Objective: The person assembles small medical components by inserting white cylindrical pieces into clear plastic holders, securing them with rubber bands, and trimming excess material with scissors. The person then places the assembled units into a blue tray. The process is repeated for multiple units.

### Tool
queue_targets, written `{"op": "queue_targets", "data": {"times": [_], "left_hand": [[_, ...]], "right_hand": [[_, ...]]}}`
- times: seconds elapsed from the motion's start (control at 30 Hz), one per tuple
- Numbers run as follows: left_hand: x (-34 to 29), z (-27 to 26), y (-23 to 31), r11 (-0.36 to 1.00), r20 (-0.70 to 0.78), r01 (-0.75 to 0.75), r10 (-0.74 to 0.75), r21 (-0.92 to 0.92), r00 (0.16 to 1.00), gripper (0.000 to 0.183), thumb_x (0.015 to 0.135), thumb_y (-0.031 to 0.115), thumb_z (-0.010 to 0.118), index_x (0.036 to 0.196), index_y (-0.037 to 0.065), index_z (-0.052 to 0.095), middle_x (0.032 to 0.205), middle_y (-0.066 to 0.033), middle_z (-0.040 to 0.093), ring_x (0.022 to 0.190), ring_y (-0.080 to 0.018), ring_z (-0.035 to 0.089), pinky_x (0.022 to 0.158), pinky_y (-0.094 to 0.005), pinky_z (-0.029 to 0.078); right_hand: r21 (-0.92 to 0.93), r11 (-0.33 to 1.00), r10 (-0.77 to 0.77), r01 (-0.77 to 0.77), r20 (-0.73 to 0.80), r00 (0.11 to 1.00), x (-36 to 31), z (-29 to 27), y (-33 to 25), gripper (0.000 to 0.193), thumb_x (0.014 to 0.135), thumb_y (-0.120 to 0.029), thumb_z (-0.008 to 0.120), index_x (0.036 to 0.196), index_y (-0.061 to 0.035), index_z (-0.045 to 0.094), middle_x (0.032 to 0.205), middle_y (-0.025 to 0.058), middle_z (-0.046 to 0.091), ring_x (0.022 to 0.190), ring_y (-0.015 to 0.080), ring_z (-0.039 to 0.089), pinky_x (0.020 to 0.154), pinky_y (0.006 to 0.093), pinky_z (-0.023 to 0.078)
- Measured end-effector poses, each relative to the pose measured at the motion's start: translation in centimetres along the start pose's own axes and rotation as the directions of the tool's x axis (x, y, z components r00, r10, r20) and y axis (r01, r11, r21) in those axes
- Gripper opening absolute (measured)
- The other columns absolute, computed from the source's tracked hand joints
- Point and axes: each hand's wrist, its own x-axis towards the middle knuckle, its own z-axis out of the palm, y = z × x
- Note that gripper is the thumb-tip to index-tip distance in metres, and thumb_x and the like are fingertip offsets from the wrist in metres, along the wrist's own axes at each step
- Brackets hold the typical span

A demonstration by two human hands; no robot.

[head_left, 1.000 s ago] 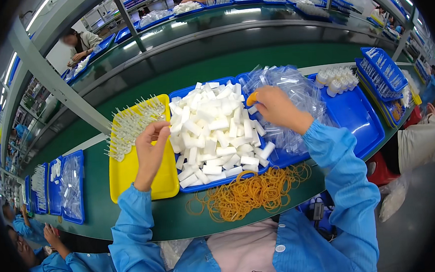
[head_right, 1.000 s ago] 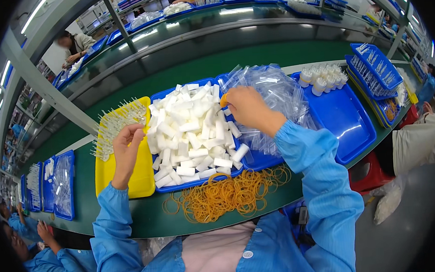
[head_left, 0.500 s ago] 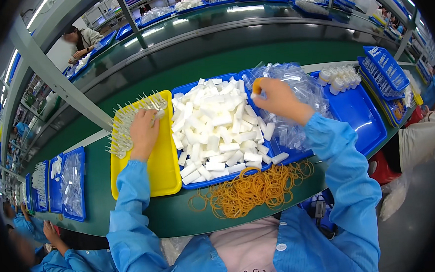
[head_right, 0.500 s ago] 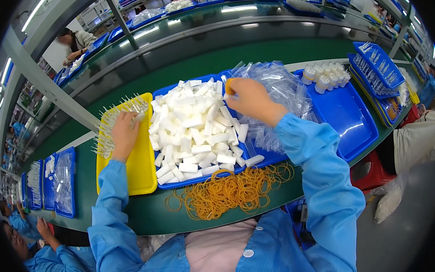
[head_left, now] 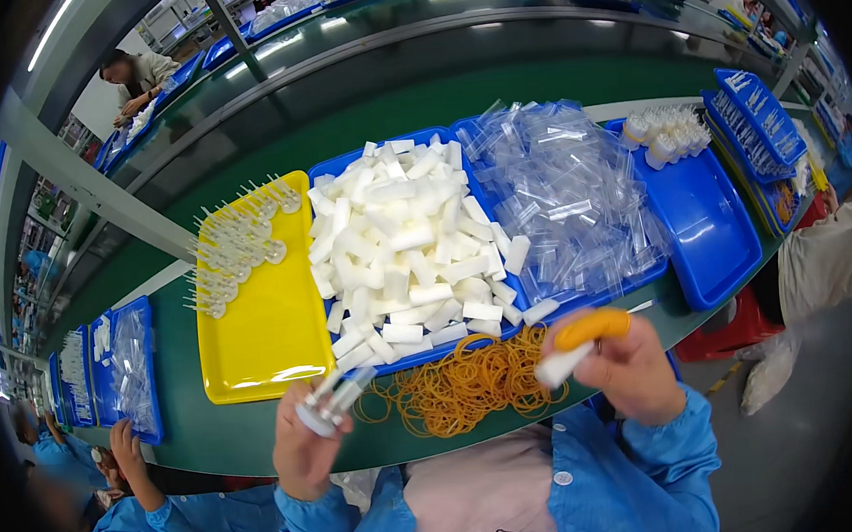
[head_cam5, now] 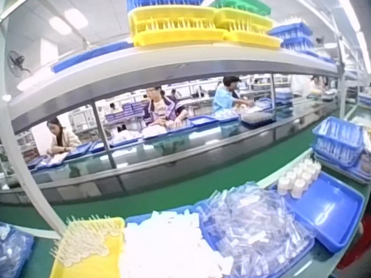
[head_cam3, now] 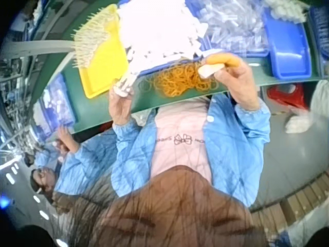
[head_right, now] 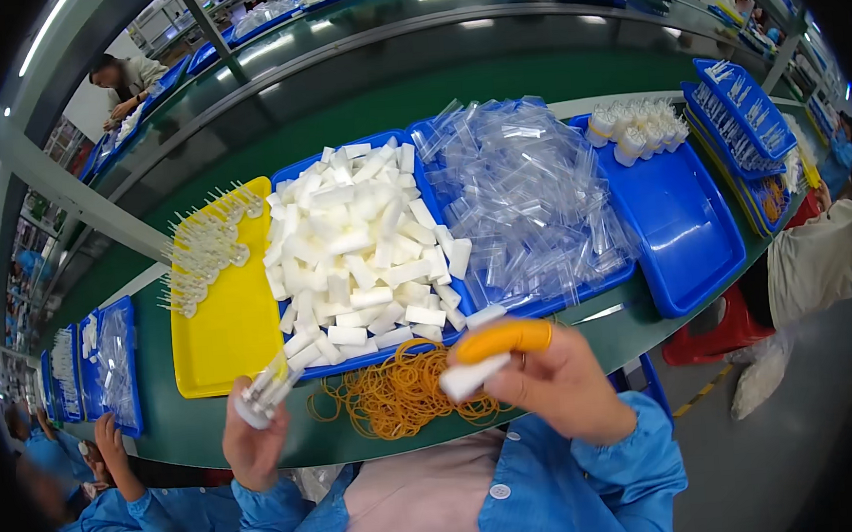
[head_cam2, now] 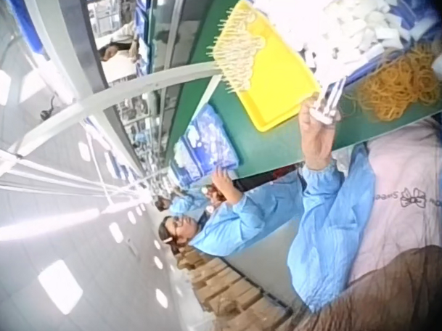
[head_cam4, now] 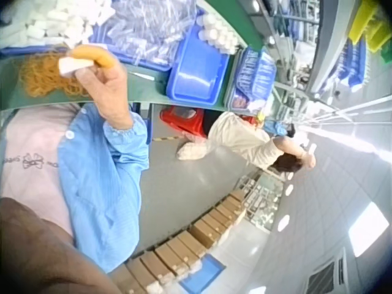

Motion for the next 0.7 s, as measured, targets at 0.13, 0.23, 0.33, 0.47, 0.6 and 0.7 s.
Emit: {"op": "queue_targets", "data": {"times": [0.13, 0.23, 0.33, 0.47, 0.6, 0.7], "left_hand": [[-1.3, 2.1, -2.7, 0.961, 0.132, 0.018, -0.056, 0.277, 0.99, 0.021, 0.073, 0.004, 0.071, 0.083, 0.005, 0.053, 0.09, -0.0073, 0.049, 0.082, -0.0188, 0.057, 0.07, -0.0324, 0.053], [-0.5, 2.6, -4.1, 0.852, 0.383, -0.104, -0.118, 0.513, 0.916, 0.018, 0.075, -0.003, 0.069, 0.09, 0.0, 0.061, 0.095, -0.0093, 0.049, 0.085, -0.0169, 0.056, 0.077, -0.0284, 0.05], [0.3, 5.0, -4.5, 0.782, 0.427, -0.102, -0.221, 0.614, 0.877, 0.02, 0.077, -0.006, 0.065, 0.096, -0.002, 0.061, 0.098, -0.0095, 0.049, 0.09, -0.0171, 0.055, 0.08, -0.0287, 0.048], [0.6, 5.4, -4.9, 0.795, 0.451, -0.02, -0.323, 0.607, 0.832, 0.02, 0.079, -0.008, 0.062, 0.098, -0.003, 0.06, 0.101, -0.0095, 0.047, 0.094, -0.0177, 0.055, 0.082, -0.0295, 0.048], [0.7, 5.4, -5.1, 0.82, 0.441, 0.045, -0.352, 0.57, 0.826, 0.02, 0.08, -0.008, 0.061, 0.099, -0.003, 0.06, 0.102, -0.0097, 0.046, 0.094, -0.0175, 0.055, 0.083, -0.0295, 0.048], [0.8, 5.3, -5.2, 0.833, 0.445, 0.069, -0.361, 0.549, 0.819, 0.019, 0.08, -0.008, 0.061, 0.099, -0.003, 0.059, 0.103, -0.0097, 0.045, 0.095, -0.0174, 0.055, 0.084, -0.0298, 0.047]], "right_hand": [[-0.186, 0.982, -0.028, 0.027, 0.0, 1.0, -1.6, -0.3, 1.3, 0.026, 0.088, -0.003, 0.053, 0.112, 0.0065, 0.056, 0.106, 0.0119, 0.059, 0.095, 0.0164, 0.059, 0.084, 0.0273, 0.046], [-0.37, 0.929, -0.032, 0.02, -0.026, 0.999, -0.7, -1.4, 2.4, 0.023, 0.089, -0.005, 0.051, 0.109, 0.0052, 0.058, 0.102, 0.0086, 0.058, 0.093, 0.0141, 0.056, 0.083, 0.0253, 0.044], [-0.204, 0.979, 0.006, -0.008, -0.011, 1.0, 0.3, -2.8, 4.3, 0.021, 0.09, -0.009, 0.053, 0.105, 0.0033, 0.059, 0.101, 0.0063, 0.056, 0.093, 0.0118, 0.053, 0.084, 0.0248, 0.041], [-0.008, 0.992, 0.122, -0.124, -0.095, 0.988, -0.1, -2.6, 4.8, 0.018, 0.088, -0.011, 0.057, 0.101, 0.0003, 0.059, 0.101, 0.0053, 0.058, 0.094, 0.0107, 0.055, 0.086, 0.0247, 0.042], [0.066, 0.984, 0.174, -0.168, -0.089, 0.981, -0.5, -3.4, 5.6, 0.016, 0.085, -0.009, 0.061, 0.099, -0.0011, 0.06, 0.097, 0.0046, 0.06, 0.091, 0.0101, 0.056, 0.084, 0.0243, 0.043], [0.098, 0.976, 0.2, -0.195, -0.043, 0.979, -0.6, -4.2, 6.0, 0.017, 0.083, -0.008, 0.062, 0.098, -0.0009, 0.06, 0.095, 0.0041, 0.06, 0.09, 0.0104, 0.056, 0.081, 0.0237, 0.044]]}}
